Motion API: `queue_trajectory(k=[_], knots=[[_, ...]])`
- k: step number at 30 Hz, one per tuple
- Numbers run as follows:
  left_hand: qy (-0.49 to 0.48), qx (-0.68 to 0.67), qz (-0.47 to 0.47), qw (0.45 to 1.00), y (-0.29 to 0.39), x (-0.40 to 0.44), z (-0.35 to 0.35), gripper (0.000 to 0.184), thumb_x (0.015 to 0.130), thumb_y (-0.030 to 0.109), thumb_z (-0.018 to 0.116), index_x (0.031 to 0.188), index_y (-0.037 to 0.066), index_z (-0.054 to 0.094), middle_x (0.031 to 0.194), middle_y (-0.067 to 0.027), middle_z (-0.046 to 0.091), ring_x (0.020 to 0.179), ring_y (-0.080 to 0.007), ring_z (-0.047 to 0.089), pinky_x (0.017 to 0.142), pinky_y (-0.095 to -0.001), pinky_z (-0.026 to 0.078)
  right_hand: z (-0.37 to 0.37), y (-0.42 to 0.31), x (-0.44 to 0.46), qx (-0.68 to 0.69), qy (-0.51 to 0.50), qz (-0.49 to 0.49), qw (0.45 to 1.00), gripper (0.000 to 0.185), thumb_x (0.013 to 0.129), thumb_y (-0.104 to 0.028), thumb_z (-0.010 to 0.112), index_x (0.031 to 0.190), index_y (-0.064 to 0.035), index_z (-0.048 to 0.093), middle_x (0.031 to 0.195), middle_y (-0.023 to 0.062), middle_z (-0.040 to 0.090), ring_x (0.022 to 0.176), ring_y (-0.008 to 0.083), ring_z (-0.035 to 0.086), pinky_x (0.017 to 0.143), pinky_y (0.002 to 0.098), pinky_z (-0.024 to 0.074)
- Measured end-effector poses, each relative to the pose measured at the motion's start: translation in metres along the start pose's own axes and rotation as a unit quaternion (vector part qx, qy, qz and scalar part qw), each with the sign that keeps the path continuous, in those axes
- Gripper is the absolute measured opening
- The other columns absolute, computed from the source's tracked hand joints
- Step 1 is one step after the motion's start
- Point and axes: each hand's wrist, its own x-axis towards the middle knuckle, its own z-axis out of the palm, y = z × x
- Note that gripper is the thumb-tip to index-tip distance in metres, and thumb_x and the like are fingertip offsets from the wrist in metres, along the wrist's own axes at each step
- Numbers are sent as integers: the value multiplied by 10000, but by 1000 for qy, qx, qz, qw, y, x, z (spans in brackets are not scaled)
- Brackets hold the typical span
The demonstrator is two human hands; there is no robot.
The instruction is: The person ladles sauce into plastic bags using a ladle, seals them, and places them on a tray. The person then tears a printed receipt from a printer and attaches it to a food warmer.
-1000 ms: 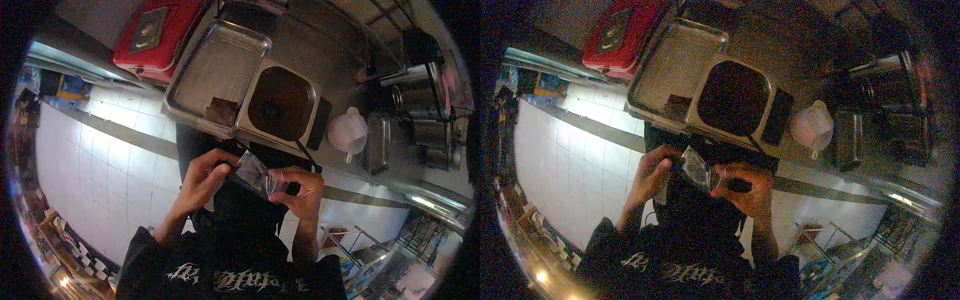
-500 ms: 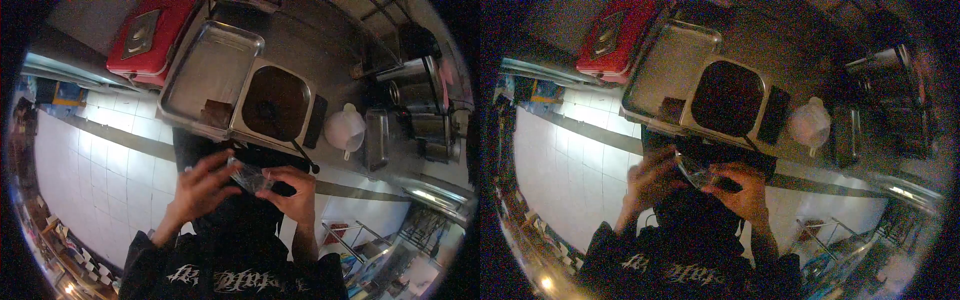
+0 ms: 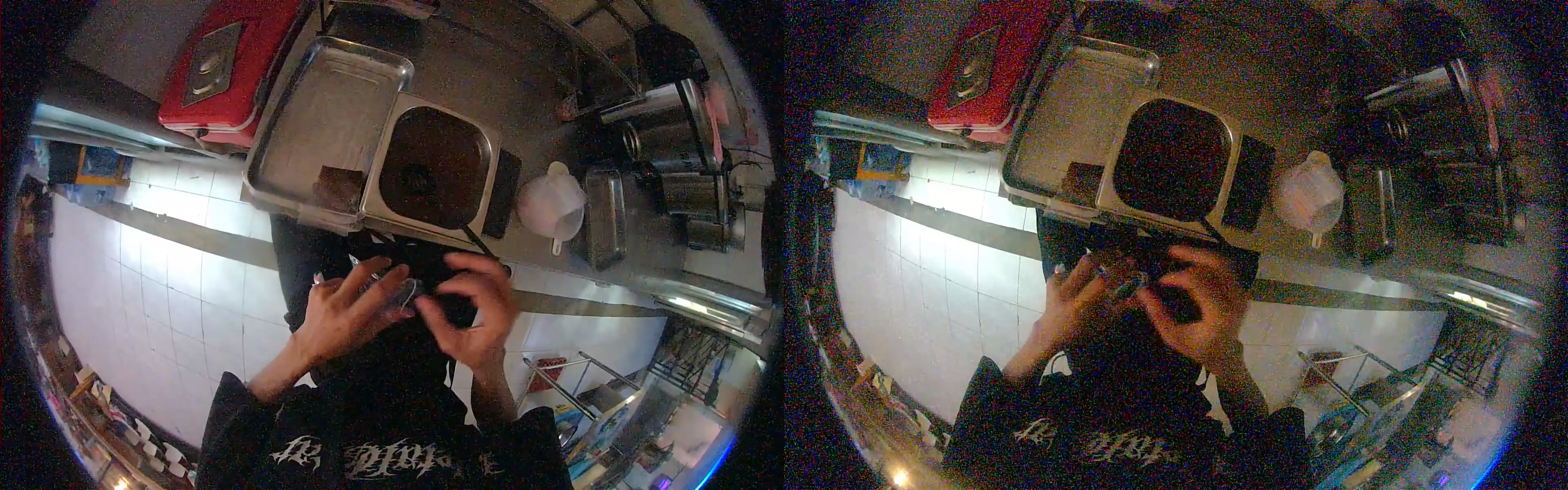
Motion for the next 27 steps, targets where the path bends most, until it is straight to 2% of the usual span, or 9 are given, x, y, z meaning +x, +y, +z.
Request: queue_trajectory(k=[1,4,7,10,13,16,22,25,27], knots=[[11,-25,-24,999,-3,0,4,587,745,325,776,1264,147,568,1219,-102,570,834,-219,676,596,-314,548,-3,5,1,-50,58,-13,997,283,718,-167,814,909,-41,648,1025,138,673,868,240,655,759,331,517],[46,-149,-81,984,-7,5,2,585,736,342,803,1216,94,581,1142,-110,598,899,-254,666,649,-329,558,-7,33,10,-218,51,74,972,338,792,-295,766,1022,-110,603,1038,155,666,887,311,659,706,434,518],[58,-219,-119,967,-7,5,1,583,722,324,821,1184,53,590,1092,-125,613,914,-271,657,693,-342,560,-2,45,13,-125,-88,248,957,326,853,-330,701,1075,-126,579,998,158,656,885,352,631,710,470,494],[53,-222,-134,964,-5,5,0,578,707,308,835,1165,43,601,1079,-131,617,912,-269,651,709,-346,559,-4,45,22,-149,-112,207,960,223,892,-287,651,1049,-134,611,949,137,643,883,362,601,761,466,480],[66,-217,-122,966,-6,4,2,580,707,320,834,1162,45,604,1074,-132,617,905,-269,649,713,-347,556,-14,47,28,-250,-73,44,965,182,867,-189,649,1045,-150,647,929,102,630,881,333,589,817,458,456],[76,-216,-107,968,-9,4,4,587,714,334,828,1171,46,599,1071,-135,615,897,-272,648,719,-349,552,-27,35,39,-312,-57,-40,947,176,874,-52,607,1035,-88,667,895,98,612,852,286,585,808,397,426],[63,-238,-130,960,-10,3,6,616,713,347,828,1188,38,585,1061,-138,612,897,-282,645,723,-357,545,-20,52,35,-287,-32,-111,951,183,804,-23,668,977,-83,677,874,84,623,835,255,580,786,389,417],[49,-249,-151,955,-10,1,2,619,716,350,826,1190,36,581,1055,-137,612,889,-281,641,710,-354,543,-13,70,31,-277,-79,-90,954,233,799,-108,655,1028,-146,675,919,62,634,869,281,586,827,467,439],[53,-242,-149,957,-12,-1,3,615,719,344,826,1191,35,581,1053,-136,612,877,-274,639,697,-350,541,-12,72,29,-283,-97,-94,950,210,801,-110,663,1010,-135,673,925,65,643,890,282,598,845,451,448]])
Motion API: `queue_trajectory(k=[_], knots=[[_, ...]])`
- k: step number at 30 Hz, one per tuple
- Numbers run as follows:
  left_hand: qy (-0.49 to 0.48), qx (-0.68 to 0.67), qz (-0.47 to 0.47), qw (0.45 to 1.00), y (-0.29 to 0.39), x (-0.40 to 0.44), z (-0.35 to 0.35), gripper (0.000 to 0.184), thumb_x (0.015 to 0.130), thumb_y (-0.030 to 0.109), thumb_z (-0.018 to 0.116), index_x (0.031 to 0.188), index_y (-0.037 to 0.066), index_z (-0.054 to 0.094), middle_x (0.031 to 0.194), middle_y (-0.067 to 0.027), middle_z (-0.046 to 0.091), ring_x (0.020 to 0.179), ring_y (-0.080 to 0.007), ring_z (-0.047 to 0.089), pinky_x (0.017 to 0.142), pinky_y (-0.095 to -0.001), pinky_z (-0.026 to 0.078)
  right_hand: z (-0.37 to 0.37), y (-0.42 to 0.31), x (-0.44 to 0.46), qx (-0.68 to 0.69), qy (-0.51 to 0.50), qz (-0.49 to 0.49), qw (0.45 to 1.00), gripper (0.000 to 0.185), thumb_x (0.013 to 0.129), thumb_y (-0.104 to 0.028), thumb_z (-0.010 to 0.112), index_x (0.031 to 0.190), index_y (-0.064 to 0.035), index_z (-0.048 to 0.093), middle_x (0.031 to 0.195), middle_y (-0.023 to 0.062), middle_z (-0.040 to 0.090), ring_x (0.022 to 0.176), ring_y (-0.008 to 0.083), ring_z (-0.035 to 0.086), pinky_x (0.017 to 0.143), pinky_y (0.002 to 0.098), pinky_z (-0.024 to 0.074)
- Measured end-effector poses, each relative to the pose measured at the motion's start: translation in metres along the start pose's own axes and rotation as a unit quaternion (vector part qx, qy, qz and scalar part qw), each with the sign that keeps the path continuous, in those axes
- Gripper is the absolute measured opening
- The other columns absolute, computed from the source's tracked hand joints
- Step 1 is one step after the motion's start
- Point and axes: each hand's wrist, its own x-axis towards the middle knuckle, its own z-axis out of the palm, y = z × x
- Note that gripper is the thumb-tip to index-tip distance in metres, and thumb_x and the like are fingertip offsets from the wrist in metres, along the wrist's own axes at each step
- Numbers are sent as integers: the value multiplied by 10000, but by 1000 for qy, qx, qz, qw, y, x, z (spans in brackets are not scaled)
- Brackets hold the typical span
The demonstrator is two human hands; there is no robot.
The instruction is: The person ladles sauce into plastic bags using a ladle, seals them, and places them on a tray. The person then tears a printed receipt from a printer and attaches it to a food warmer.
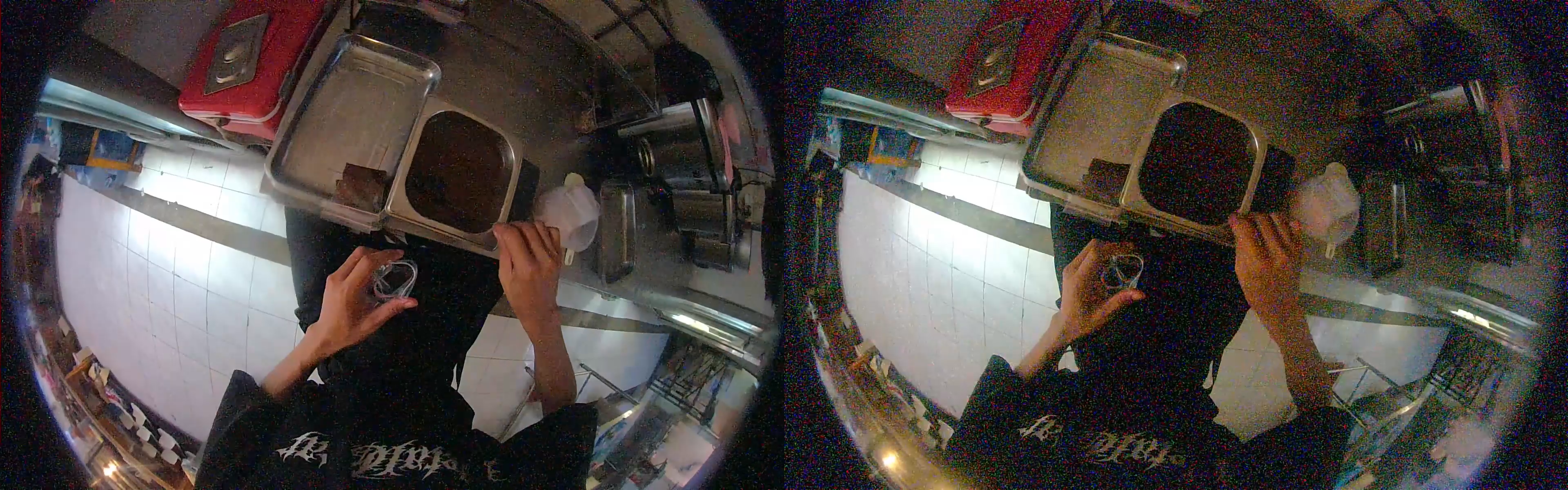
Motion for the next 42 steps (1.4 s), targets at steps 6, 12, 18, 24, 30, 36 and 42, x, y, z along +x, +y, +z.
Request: queue_trajectory(k=[6,12,18,24,30,36,42], knots=[[15,-4,10,1000,-6,-3,-1,604,716,318,832,1191,36,586,1047,-127,613,820,-241,631,672,-330,529,-10,-1,13,131,-82,116,981,126,829,-131,685,948,-92,669,935,94,678,890,279,640,849,394,485],[22,-4,-12,1000,-7,-2,-4,605,717,312,835,1190,29,587,1037,-114,612,825,-228,625,676,-311,513,4,19,9,315,-81,218,920,88,840,-121,701,894,-61,667,876,84,694,796,186,654,743,322,508],[78,-17,17,997,-8,13,-9,615,711,272,844,1206,21,579,1010,-115,615,895,-209,624,723,-304,516,7,30,1,388,-66,231,890,96,835,-127,712,893,-59,678,842,43,684,780,138,630,738,287,498],[120,-65,28,990,-1,38,-12,643,711,241,846,1247,23,565,1048,-120,614,914,-204,614,754,-316,516,-18,41,7,377,-60,221,898,111,824,-117,721,908,-58,680,831,30,659,797,131,622,755,274,496],[125,-30,63,990,24,66,-15,671,708,235,842,1280,37,552,1067,-123,613,919,-215,610,786,-321,499,-68,54,23,358,-44,222,906,114,818,-68,715,918,-54,663,894,31,649,834,123,609,775,274,499],[139,-48,130,981,29,86,-6,669,709,242,833,1282,45,548,1059,-136,614,927,-262,617,799,-361,490,-102,55,29,370,-23,232,899,121,818,-60,713,921,-48,652,897,33,646,842,119,606,780,271,498],[126,1,126,984,34,90,-6,648,724,250,823,1274,49,546,1046,-144,614,946,-290,624,802,-379,496,-88,61,16,373,-44,240,895,120,835,-86,700,927,-48,633,907,24,632,854,106,584,765,252,464]])
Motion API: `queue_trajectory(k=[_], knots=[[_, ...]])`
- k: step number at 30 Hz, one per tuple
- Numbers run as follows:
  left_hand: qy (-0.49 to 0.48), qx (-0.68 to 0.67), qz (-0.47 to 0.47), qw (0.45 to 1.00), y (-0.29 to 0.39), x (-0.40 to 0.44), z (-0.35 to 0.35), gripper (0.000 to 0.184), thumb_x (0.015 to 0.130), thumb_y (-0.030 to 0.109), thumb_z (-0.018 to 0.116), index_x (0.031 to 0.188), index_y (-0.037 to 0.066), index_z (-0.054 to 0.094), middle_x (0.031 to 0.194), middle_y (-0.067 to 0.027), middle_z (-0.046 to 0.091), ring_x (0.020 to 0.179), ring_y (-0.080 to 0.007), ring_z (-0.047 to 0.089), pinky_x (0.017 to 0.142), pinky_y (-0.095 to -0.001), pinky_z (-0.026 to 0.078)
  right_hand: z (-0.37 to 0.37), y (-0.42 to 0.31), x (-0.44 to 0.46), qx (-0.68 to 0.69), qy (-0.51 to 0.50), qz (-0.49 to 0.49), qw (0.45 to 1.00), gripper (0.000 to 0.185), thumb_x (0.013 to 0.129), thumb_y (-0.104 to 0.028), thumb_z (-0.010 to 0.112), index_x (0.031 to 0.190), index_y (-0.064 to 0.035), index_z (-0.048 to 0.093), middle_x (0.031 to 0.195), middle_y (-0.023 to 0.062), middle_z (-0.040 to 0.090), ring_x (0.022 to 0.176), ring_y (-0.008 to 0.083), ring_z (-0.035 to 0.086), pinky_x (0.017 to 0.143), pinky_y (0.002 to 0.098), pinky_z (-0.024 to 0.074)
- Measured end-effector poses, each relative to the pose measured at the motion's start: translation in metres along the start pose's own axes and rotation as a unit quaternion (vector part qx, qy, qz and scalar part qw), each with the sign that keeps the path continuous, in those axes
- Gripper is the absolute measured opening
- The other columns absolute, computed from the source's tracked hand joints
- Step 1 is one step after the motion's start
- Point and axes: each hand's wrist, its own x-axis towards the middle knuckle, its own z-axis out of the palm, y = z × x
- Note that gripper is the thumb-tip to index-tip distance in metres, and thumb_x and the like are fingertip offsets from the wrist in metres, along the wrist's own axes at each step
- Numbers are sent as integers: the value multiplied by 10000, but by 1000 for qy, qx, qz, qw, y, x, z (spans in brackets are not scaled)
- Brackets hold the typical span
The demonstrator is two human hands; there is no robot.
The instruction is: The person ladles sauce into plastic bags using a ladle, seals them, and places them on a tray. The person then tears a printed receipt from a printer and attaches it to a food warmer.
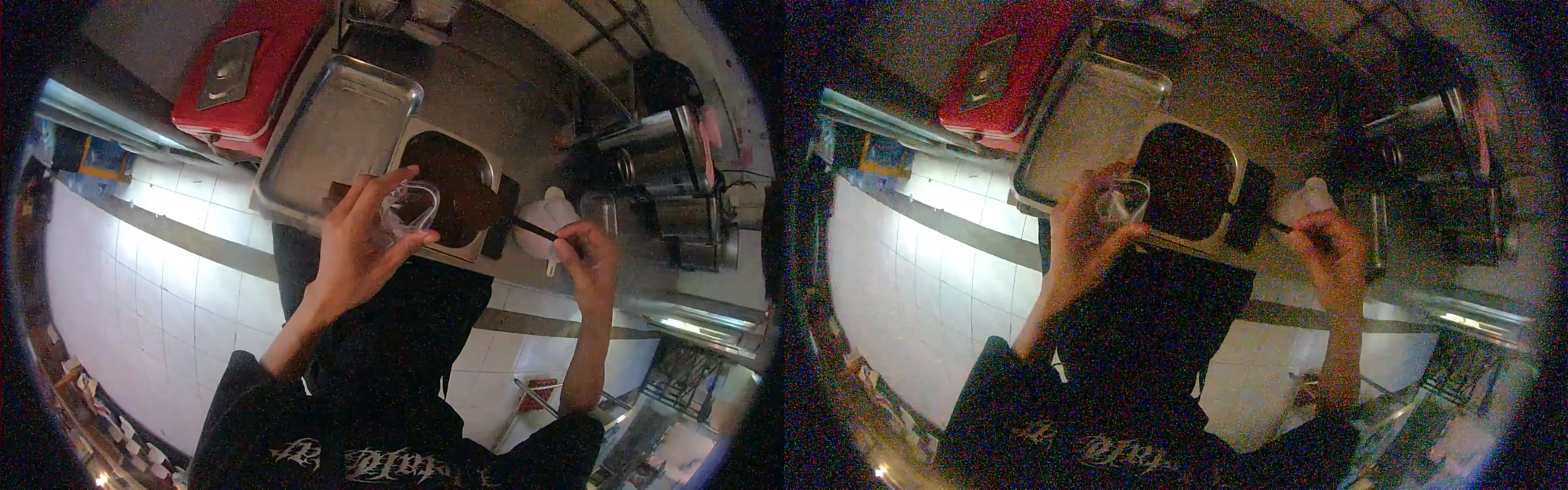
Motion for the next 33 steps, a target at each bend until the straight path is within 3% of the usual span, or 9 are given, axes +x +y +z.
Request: queue_trajectory(k=[4,7,10,14,22,26,33], knots=[[-18,28,-8,999,7,5,-2,621,739,263,813,1266,66,550,1026,-146,608,948,-306,625,787,-383,503,-10,-11,-2,14,16,17,1000,140,833,-111,706,920,-52,615,890,13,612,832,92,555,737,242,442],[-31,22,-2,999,9,11,2,615,750,277,803,1271,80,543,1021,-147,600,932,-317,628,758,-386,512,-30,-17,3,-19,44,-32,998,127,819,-88,709,927,-68,647,900,17,645,836,106,598,770,268,494],[-33,50,31,998,17,18,7,620,755,287,796,1278,86,533,1011,-140,589,897,-322,632,726,-390,514,-46,-34,4,4,61,-20,998,139,810,-110,715,924,-81,641,902,12,644,838,109,592,776,269,489],[-61,35,28,997,40,34,10,628,758,293,790,1290,90,523,981,-128,572,845,-320,630,711,-402,508,-58,-49,11,-33,54,-70,996,151,835,-107,684,944,-49,596,894,0,585,775,84,529,715,240,431],[7,-41,88,995,52,47,32,629,772,301,774,1298,73,516,968,-148,560,827,-333,603,715,-408,496,-55,-63,14,-54,67,-131,988,157,829,-90,690,950,-36,605,914,15,586,784,85,532,708,249,441],[6,-71,80,994,54,48,31,635,769,280,779,1305,66,513,967,-152,559,839,-342,587,730,-408,490,-50,-65,11,-60,113,-146,981,141,821,-64,693,934,-34,616,937,17,590,831,91,536,735,241,438],[15,-89,76,993,60,48,32,631,764,257,786,1306,73,521,941,-129,546,765,-267,577,673,-376,486,-56,-61,8,-63,144,-199,967,148,806,-47,713,927,-43,628,969,45,602,922,135,551,848,275,430]])
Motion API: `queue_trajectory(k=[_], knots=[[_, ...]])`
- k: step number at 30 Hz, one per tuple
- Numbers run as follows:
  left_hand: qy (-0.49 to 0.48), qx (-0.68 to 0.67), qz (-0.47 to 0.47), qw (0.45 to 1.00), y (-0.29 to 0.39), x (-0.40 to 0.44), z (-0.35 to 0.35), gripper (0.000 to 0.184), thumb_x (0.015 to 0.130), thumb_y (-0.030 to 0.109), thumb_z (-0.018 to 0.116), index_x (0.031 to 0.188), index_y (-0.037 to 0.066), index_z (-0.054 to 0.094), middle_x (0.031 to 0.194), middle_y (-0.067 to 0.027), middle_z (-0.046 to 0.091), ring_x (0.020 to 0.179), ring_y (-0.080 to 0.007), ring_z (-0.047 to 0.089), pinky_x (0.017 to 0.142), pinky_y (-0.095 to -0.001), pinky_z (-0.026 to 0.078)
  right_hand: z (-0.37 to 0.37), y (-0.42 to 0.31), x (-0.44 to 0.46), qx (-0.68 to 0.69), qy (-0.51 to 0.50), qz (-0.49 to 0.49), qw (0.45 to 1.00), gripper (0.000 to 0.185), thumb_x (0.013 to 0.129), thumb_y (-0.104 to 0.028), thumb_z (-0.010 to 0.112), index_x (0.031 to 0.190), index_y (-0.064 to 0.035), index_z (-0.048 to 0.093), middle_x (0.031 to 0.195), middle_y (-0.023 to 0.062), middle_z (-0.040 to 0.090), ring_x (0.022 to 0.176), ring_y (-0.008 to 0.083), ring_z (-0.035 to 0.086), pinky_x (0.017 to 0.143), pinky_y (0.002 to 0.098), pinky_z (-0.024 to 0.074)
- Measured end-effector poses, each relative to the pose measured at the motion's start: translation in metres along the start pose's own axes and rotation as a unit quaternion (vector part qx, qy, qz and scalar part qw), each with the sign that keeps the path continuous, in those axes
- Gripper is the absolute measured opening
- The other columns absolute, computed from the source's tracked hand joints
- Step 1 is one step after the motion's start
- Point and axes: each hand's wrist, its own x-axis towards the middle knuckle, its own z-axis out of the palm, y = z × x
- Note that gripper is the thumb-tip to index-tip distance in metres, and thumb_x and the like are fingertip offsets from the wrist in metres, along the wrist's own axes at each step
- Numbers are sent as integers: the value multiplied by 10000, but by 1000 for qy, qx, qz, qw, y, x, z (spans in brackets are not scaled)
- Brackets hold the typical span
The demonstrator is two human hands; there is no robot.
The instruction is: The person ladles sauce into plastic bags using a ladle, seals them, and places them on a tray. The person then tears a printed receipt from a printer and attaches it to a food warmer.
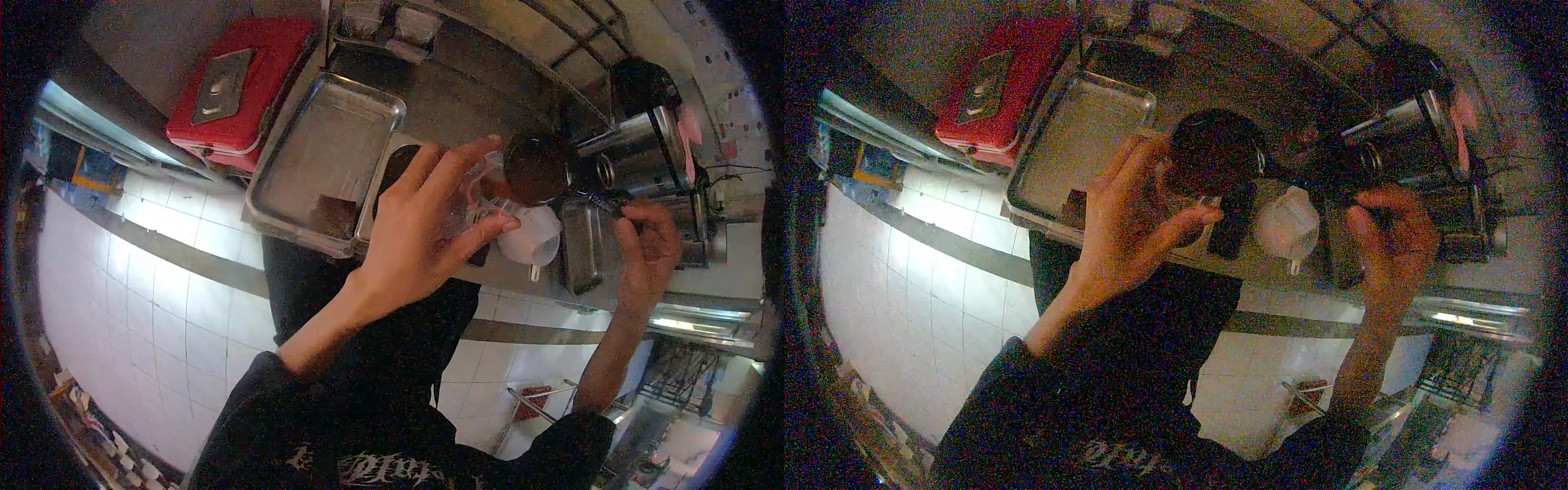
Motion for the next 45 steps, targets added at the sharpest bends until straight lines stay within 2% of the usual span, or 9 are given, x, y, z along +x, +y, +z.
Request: queue_trajectory(k=[4,10,13,16,19,28,31,33,45], knots=[[4,-15,2,1000,-6,-3,2,630,763,249,787,1307,73,523,916,-116,532,725,-248,554,651,-370,481,1,2,-1,-27,58,-26,998,203,742,-37,769,911,-52,658,931,68,661,882,158,603,809,297,483],[3,-4,2,1000,-3,-2,1,630,757,254,791,1304,80,531,922,-109,531,733,-238,561,654,-364,483,2,7,-2,-15,90,-80,993,224,729,-19,775,919,-48,658,945,80,658,896,180,606,824,307,482],[11,3,10,1000,-2,-3,1,630,754,259,793,1302,86,535,922,-104,532,735,-232,566,655,-355,484,3,7,-5,8,105,-64,992,210,731,-14,771,907,-47,660,938,89,656,898,193,605,829,325,488],[20,-1,20,1000,-2,-1,2,630,751,258,795,1300,87,537,919,-102,533,733,-229,566,653,-351,484,0,7,-4,-10,96,-124,988,175,795,58,697,932,-32,637,1012,98,625,940,175,579,851,298,476],[16,-13,2,1000,-1,-2,4,633,745,251,800,1298,86,539,916,-101,531,737,-230,563,654,-352,483,-4,16,-8,-12,95,-159,983,171,804,65,683,933,-34,631,986,100,626,918,181,587,833,305,491],[13,0,14,1000,3,-1,0,642,738,239,806,1300,76,540,903,-100,524,735,-230,548,656,-348,477,-1,19,-8,-80,115,-292,946,125,822,-1,702,931,-36,651,903,126,678,906,254,602,980,450,406],[10,-15,-5,1000,4,0,2,642,736,239,808,1299,78,544,901,-100,523,738,-230,547,657,-347,476,-3,19,-14,-168,131,-280,936,127,826,6,692,941,-31,651,903,134,682,923,255,604,986,457,398],[10,-19,-10,1000,4,-1,2,641,735,241,809,1297,79,546,903,-100,524,743,-229,547,659,-344,476,-2,23,-10,-144,124,-329,925,138,829,12,685,956,-29,649,906,139,683,930,254,606,990,466,394],[35,-43,-6,998,7,-4,6,634,725,217,821,1284,78,555,898,-90,529,741,-213,550,660,-327,482,-8,18,-12,-116,124,-283,944,133,837,3,685,960,-24,645,916,140,677,931,253,599,998,459,394]])
